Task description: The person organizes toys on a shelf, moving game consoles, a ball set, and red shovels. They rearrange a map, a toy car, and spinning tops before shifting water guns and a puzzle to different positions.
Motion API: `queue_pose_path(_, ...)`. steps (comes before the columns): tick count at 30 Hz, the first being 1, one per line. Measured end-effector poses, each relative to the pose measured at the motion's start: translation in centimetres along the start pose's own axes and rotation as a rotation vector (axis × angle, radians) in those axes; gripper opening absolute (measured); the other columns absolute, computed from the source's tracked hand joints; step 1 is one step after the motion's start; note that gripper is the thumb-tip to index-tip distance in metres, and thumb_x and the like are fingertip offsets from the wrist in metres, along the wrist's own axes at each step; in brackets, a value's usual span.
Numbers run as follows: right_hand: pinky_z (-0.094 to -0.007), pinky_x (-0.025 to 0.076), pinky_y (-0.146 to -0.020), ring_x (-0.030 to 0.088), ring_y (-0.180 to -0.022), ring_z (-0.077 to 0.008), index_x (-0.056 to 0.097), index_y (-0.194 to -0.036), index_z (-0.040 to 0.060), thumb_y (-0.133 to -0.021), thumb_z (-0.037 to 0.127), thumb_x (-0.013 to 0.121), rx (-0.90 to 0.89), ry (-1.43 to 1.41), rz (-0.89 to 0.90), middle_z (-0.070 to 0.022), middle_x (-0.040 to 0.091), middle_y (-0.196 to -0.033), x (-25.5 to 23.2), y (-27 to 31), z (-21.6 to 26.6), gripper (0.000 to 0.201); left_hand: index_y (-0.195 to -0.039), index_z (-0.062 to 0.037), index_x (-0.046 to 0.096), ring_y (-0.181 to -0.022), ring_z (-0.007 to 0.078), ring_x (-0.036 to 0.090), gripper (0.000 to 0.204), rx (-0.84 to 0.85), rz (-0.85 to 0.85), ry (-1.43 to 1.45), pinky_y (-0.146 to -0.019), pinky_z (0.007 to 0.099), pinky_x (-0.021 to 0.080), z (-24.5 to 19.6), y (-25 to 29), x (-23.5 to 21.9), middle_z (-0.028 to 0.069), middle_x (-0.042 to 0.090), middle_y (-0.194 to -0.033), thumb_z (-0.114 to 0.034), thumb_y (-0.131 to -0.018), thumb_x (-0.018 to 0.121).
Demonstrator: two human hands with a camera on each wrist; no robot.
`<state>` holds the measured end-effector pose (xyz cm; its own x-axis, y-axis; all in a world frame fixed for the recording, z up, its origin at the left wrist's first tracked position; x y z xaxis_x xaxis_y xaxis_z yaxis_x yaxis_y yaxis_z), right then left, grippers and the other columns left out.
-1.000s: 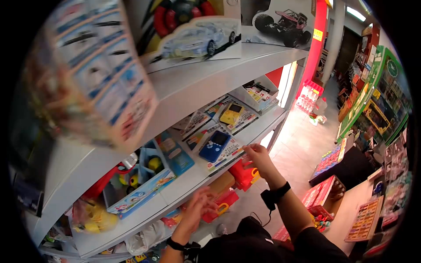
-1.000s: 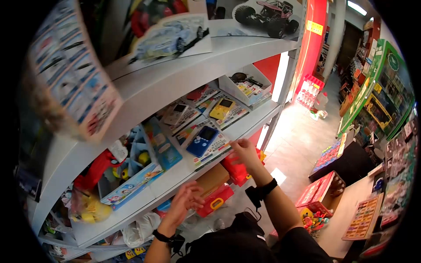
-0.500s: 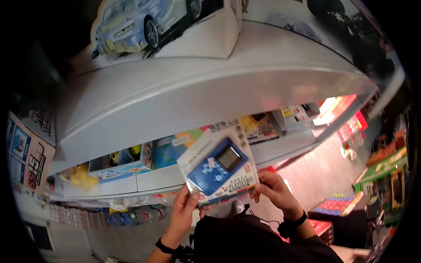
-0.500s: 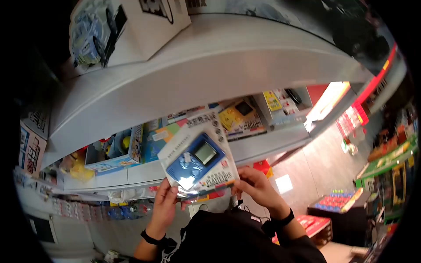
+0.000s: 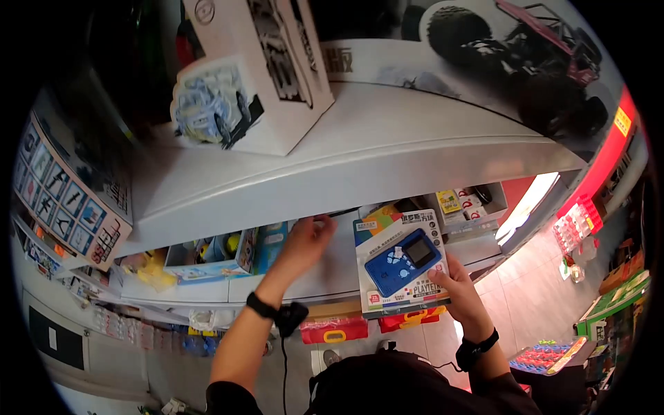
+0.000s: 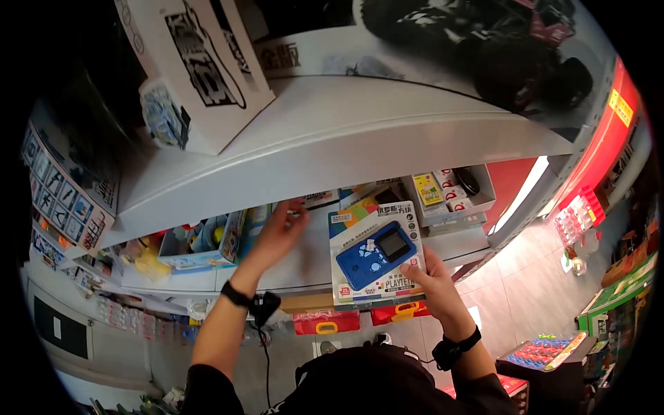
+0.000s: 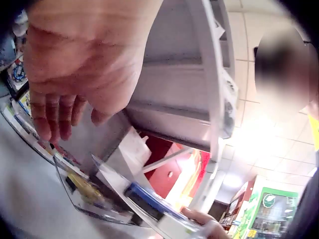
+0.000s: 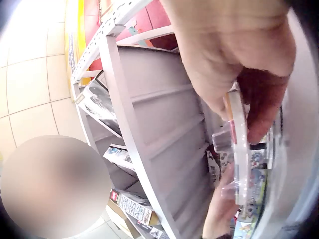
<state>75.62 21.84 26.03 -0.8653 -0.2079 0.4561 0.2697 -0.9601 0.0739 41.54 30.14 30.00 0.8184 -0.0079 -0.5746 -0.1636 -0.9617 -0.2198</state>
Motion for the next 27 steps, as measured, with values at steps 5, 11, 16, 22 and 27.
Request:
queue_pose_path(5,-0.0309,0.049,-0.106,0.067,-0.117,-0.0170,0.056,-0.143,-0.0058,-0.101,0.017,0.072,0.001,0.098,-0.054,-0.0120,0.073,-0.126,-0.1,-1.8,-0.6,0.051,-0.147,-0.0073,0.059,-0.130,0.0362,0.061,0.079,0.007,0.340,-0.642,-0.110,0.0405,0.049,4.6,-9.4,-1.9,0.0210,0.065,-0.140,-0.051,-0.086,0.086)
queue_pose_path(11,-0.0305,0.048,-0.105,0.066,-0.116,-0.0162,0.055,-0.142,-0.0070,-0.102,0.018,0.071,-0.030,0.159,-0.008,-0.0118,0.072,-0.127,-0.3,-4.1,-0.6,0.050,-0.152,-0.0078,0.057,-0.136,0.0424,0.057,0.101,-0.003,0.479,-0.885,-0.117,0.0399,0.044,3.1,-11.9,-2.3,0.0238,0.062,-0.147,-0.057,-0.072,0.092)
queue_pose_path(16,-0.0305,0.048,-0.105,0.065,-0.117,-0.0149,0.054,-0.143,-0.0068,-0.103,0.018,0.070,-0.073,0.196,-0.068,-0.0112,0.072,-0.128,0.3,-4.2,-0.8,0.050,-0.148,-0.0082,0.061,-0.131,0.0414,0.061,0.094,0.035,0.425,-0.786,-0.113,0.0401,0.047,3.4,-11.2,-2.7,0.0224,0.065,-0.142,-0.055,-0.072,0.092)
queue_pose_path(22,-0.0296,0.048,-0.106,0.064,-0.118,-0.0148,0.053,-0.146,-0.0058,-0.104,0.018,0.070,-0.054,0.180,-0.072,-0.0108,0.071,-0.128,-0.3,-4.4,-1.1,0.051,-0.137,-0.0058,0.068,-0.122,0.0416,0.065,0.077,0.052,0.247,-0.583,-0.107,0.0435,0.051,4.3,-7.9,-3.4,0.0227,0.069,-0.132,-0.046,-0.075,0.091)
queue_pose_path(27,-0.0305,0.045,-0.109,0.062,-0.123,-0.0170,0.049,-0.152,-0.0066,-0.104,0.020,0.070,-0.102,0.136,-0.103,-0.0117,0.069,-0.134,-0.3,-4.0,-1.3,0.059,-0.128,0.0007,0.067,-0.111,0.0424,0.068,0.065,0.155,-0.059,-0.713,-0.099,0.0454,0.054,-0.5,-2.1,-4.2,0.0257,0.071,-0.120,-0.028,-0.075,0.090)
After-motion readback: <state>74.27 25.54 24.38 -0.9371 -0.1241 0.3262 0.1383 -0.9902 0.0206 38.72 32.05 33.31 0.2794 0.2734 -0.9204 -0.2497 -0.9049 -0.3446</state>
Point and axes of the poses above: each hand's wrist, its own y-axis away from the middle knuckle, its own x-axis out of the palm, z = x × y, the point moved 1 cm from there along -y, towards the middle knuckle
